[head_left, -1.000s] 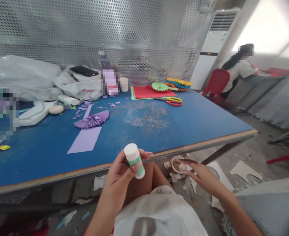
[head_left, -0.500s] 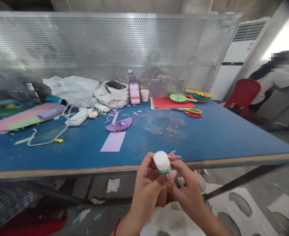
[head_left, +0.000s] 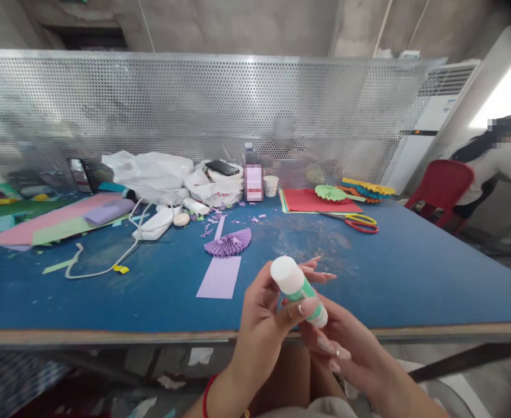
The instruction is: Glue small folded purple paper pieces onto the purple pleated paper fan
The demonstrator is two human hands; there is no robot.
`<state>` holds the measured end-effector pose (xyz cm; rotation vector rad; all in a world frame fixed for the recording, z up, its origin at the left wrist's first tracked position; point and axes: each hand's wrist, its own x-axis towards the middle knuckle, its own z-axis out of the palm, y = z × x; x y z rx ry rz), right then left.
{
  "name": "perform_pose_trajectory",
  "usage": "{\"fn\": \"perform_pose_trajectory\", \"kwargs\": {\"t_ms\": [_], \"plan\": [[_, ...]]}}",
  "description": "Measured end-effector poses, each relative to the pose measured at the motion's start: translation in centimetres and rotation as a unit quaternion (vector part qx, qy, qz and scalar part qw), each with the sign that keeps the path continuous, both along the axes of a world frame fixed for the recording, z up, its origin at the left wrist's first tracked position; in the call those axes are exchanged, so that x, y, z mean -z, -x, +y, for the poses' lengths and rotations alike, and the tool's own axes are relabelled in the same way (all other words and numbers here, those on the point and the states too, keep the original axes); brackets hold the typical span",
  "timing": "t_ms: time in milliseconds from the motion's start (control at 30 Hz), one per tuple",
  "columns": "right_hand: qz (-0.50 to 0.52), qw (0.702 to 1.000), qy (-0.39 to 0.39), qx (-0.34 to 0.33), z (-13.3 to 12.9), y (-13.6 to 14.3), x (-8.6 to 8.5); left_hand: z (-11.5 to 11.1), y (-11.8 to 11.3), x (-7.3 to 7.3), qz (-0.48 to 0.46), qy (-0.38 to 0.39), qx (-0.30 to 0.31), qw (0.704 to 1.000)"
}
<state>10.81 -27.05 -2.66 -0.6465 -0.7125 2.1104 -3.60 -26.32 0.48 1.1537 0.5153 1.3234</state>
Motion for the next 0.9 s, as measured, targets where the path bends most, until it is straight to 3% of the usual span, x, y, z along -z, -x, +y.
{"fn": "perform_pose_trajectory", "kwargs": {"t_ms": [67,133,267,333,400,467,500,567,667,833,900], "plan": [[0.006,1.0,-0.014,-0.001,0.6,0.2,-0.2,0.6,0.4,0.2,0.001,0.015,-0.007,1.0],[-0.002,0.996,-0.082,0.044,1.0,0.4,-0.4,1.2,0.8,0.4,0.0,0.034,-0.018,0.999],[-0.116,0.962,-0.218,0.113,1.4,0.6,-0.3,2.0,1.1,0.6,-0.005,0.058,-0.005,0.998],[-0.211,0.933,-0.255,0.144,1.4,0.3,0.2,2.0,0.8,0.6,-0.007,0.083,0.015,0.996],[-0.316,0.881,-0.301,0.184,1.2,-0.3,0.9,1.9,0.5,0.8,0.002,0.105,0.014,0.994],[-0.383,0.84,-0.329,0.197,0.8,-1.2,1.4,1.8,0.6,1.2,0.052,0.076,-0.003,0.996],[-0.388,0.843,-0.326,0.183,0.7,-1.6,1.4,1.8,1.0,1.4,0.093,0.038,-0.012,0.995],[-0.349,0.88,-0.29,0.143,0.6,-2.4,0.9,1.6,2.4,1.8,0.189,-0.054,-0.026,0.98],[-0.283,0.914,-0.235,0.172,1.6,-3.8,-1.1,1.6,5.7,2.3,0.367,-0.126,-0.039,0.921],[-0.338,0.849,-0.233,0.332,4.8,-6.9,-4.1,2.6,11.8,3.9,0.663,-0.214,-0.105,0.709],[-0.342,0.838,-0.222,0.364,6.0,-8.2,-4.3,3.1,13.9,4.5,0.717,-0.245,-0.079,0.648]]}}
